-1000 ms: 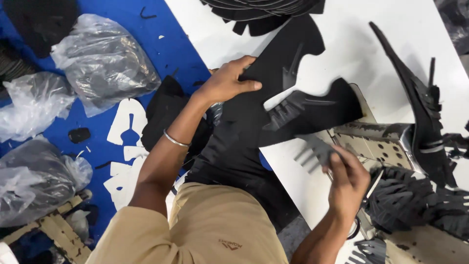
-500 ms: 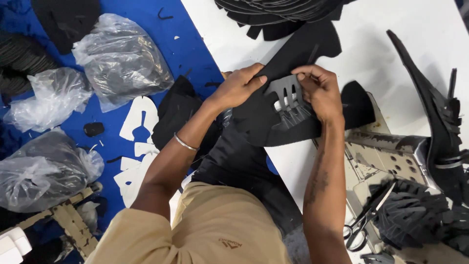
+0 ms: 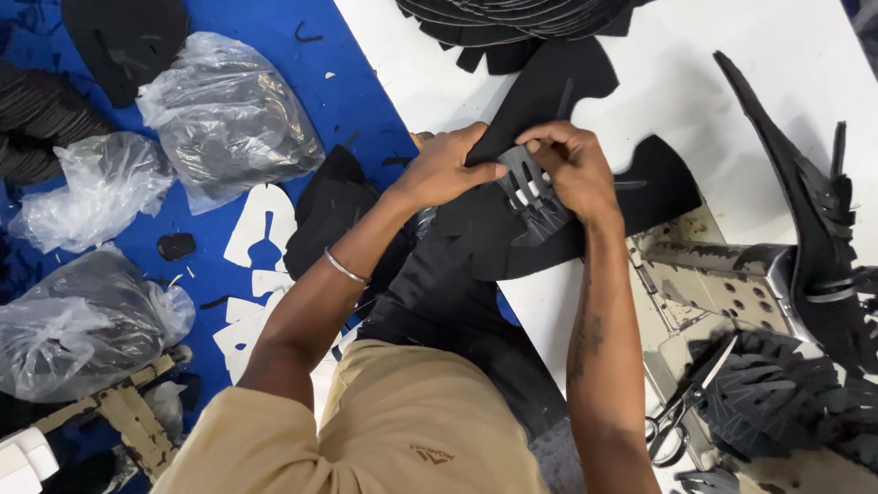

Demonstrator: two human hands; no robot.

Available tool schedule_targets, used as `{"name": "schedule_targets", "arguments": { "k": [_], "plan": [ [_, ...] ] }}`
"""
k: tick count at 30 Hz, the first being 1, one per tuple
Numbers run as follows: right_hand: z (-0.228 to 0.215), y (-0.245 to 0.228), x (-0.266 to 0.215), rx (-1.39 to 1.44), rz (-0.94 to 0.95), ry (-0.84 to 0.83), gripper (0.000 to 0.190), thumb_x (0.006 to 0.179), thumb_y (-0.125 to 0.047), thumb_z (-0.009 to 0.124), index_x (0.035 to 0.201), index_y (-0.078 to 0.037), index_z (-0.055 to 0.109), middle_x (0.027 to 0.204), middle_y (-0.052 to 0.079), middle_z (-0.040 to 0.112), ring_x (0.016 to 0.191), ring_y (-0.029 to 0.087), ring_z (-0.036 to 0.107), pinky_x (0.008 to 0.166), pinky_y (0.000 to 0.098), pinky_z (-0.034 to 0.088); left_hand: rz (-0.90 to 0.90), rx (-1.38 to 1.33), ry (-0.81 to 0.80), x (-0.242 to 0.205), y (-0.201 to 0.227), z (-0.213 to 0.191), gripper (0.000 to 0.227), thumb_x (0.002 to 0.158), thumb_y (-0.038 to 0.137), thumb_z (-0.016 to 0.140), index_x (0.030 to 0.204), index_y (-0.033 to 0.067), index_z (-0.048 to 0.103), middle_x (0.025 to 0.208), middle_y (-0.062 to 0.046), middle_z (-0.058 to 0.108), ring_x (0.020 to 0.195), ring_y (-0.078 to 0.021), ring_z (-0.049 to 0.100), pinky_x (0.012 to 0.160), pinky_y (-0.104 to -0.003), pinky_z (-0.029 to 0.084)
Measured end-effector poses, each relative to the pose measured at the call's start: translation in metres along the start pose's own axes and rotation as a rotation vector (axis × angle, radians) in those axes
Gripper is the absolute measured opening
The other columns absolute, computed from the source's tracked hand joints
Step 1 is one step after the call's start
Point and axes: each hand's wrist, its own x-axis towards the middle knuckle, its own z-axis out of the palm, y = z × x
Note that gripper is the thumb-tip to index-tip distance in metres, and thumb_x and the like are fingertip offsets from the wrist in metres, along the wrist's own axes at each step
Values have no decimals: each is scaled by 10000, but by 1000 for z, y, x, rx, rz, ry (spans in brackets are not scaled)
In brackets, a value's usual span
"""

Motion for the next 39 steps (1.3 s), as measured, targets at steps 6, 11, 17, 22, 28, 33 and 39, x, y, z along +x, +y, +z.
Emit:
{"name": "schedule_targets", "arguments": {
  "k": [6,11,17,22,28,33,39],
  "plan": [
    [-1,19,-10,80,-114,105,190,973,-23,727,1162,-43,731,968,13,645,781,72,546,685,243,445,70,-19,18,-1,1,-1,496,826,313,830,1080,-36,585,914,-220,690,882,-355,692,785,-442,495],
    [6,-14,-83,-200,-205,441,238,1034,-166,678,1219,-21,638,927,110,644,827,199,606,764,309,510,230,-27,58,-32,32,-21,488,908,288,780,1206,-38,571,960,-211,698,903,-355,676,824,-444,499],
    [17,3,-242,-118,15,380,317,959,-162,643,1220,18,627,1031,154,696,942,289,652,858,393,504,266,-106,-454,-80,142,-94,490,940,351,707,1246,-14,592,844,-135,707,742,-234,732,663,-380,550],
    [16,59,-318,97,-31,527,426,881,-139,617,1266,45,611,1225,173,685,1136,277,649,1047,387,488,597,-341,-681,-67,150,-69,518,1049,363,674,1384,-15,563,1086,-114,753,913,-209,778,766,-338,603],
    [1,24,-338,517,-38,450,483,1028,-370,441,1283,5,605,1197,101,667,1074,180,623,939,318,466,464,-385,-857,-50,155,7,557,1013,358,695,1408,4,525,1007,-112,744,818,-185,740,732,-355,569],
    [16,7,-353,492,279,774,317,1065,-249,659,935,38,697,839,75,713,719,130,637,658,282,470,355,-333,-869,-58,161,51,632,949,266,731,1479,76,444,1174,-157,719,1049,-242,733,901,-396,557],
    [26,-5,-358,480,319,888,190,971,-166,717,897,9,728,781,64,721,664,109,645,626,254,490,482,-422,-884,-62,177,67,703,919,220,730,1509,120,360,1448,-155,597,1218,-279,674,1017,-417,509]
  ]
}}
